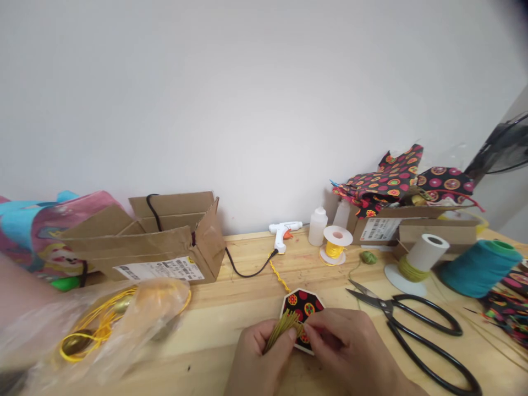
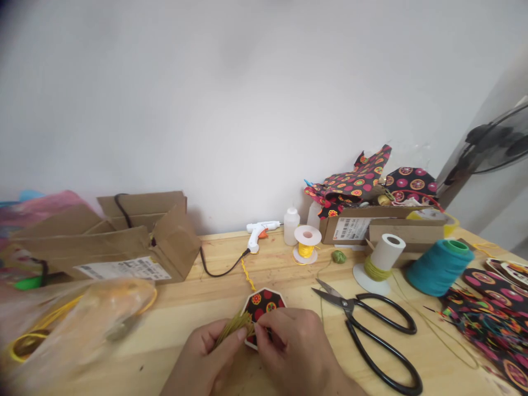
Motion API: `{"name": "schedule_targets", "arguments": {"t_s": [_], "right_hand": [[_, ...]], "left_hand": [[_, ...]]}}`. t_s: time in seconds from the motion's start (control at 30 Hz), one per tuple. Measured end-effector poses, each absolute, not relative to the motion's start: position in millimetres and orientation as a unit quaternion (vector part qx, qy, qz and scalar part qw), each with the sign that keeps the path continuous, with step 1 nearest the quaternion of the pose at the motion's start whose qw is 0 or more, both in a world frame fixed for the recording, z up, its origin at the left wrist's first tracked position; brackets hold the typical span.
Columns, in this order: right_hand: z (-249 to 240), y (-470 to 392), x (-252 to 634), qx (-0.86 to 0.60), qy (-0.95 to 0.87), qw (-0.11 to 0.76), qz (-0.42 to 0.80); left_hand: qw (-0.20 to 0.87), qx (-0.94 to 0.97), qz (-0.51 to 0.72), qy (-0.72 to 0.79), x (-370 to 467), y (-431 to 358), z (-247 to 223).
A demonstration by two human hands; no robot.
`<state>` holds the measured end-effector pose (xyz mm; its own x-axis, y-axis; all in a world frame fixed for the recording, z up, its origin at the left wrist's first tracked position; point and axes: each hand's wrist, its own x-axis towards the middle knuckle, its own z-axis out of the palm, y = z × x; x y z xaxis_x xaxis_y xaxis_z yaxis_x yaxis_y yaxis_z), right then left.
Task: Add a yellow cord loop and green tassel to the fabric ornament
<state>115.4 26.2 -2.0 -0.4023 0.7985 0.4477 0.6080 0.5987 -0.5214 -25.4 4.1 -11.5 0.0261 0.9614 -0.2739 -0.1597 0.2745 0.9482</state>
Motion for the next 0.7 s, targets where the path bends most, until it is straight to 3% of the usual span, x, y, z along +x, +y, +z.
{"name": "schedule_targets", "arguments": {"t_s": [0.4, 0.57, 0.7], "right_hand": [[-4, 32, 120, -0.469, -0.794, 0.333, 0.198], [-1, 40, 129, -0.502, -0.750, 0.379, 0.206], [3, 37, 127, -0.439, -0.767, 0.406, 0.234]], "left_hand": [[0.621, 0.371, 0.448, 0.525, -26, 4, -4], [0.639, 0.346, 0.435, 0.532, -30, 3, -3], [0.677, 0.281, 0.458, 0.503, -32, 5, -5]]}}
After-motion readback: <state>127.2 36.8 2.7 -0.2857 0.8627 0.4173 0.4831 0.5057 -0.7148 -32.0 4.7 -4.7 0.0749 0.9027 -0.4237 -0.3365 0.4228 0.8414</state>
